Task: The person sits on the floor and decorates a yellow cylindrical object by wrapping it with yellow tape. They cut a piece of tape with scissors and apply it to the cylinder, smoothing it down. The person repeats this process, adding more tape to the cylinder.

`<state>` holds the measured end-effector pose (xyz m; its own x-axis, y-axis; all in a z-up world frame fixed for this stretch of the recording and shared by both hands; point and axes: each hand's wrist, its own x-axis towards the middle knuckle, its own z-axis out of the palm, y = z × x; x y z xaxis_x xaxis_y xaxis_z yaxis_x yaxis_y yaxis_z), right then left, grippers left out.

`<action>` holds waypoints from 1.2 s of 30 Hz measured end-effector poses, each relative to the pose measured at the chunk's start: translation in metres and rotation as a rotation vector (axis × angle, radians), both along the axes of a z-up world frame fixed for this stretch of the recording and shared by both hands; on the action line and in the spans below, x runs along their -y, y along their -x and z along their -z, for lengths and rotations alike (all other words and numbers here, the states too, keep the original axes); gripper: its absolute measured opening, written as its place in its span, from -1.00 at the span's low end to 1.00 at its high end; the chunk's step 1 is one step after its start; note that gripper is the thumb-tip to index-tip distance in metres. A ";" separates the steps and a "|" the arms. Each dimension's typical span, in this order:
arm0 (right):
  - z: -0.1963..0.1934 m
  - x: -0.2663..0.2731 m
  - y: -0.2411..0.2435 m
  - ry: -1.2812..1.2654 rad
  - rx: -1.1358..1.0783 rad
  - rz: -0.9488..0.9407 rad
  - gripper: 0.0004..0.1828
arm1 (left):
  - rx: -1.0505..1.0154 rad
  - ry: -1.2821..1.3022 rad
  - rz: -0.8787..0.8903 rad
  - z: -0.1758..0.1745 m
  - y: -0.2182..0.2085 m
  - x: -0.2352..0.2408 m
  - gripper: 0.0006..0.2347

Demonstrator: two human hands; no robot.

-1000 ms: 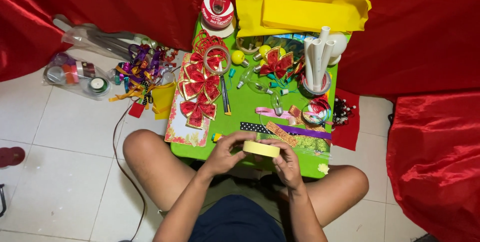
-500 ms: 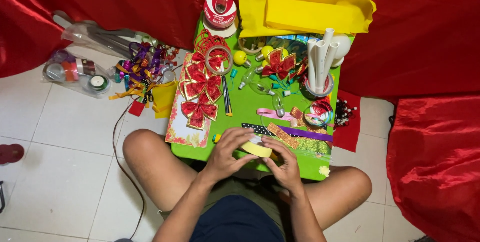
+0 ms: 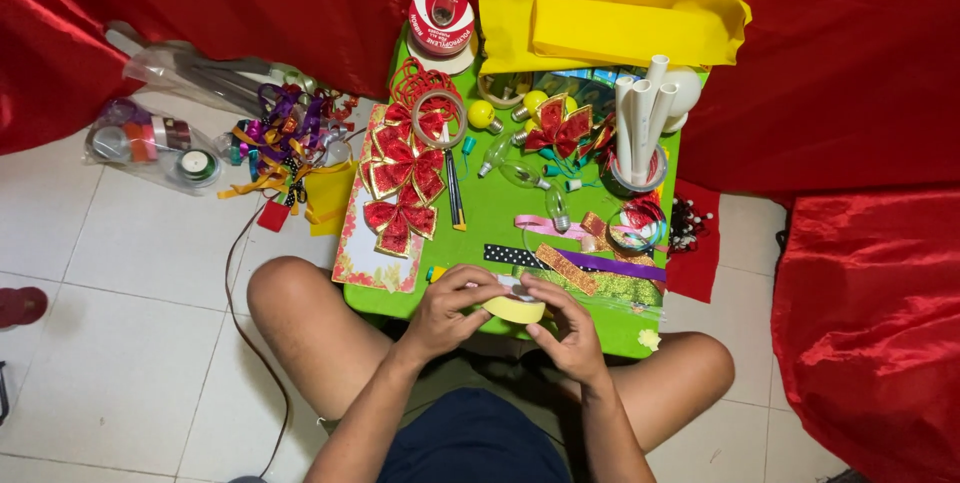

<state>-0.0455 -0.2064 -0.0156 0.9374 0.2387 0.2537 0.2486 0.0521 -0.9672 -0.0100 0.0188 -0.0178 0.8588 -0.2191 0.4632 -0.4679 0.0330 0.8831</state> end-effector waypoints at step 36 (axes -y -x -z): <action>-0.015 -0.014 0.004 0.384 0.334 0.223 -0.76 | 0.033 -0.001 -0.247 0.007 0.014 0.020 -0.75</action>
<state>-0.0496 -0.1927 -0.0009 0.8593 0.1776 0.4797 0.5096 -0.3779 -0.7730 -0.0242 -0.0015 -0.0244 0.8705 -0.0050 0.4921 -0.4906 -0.0866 0.8671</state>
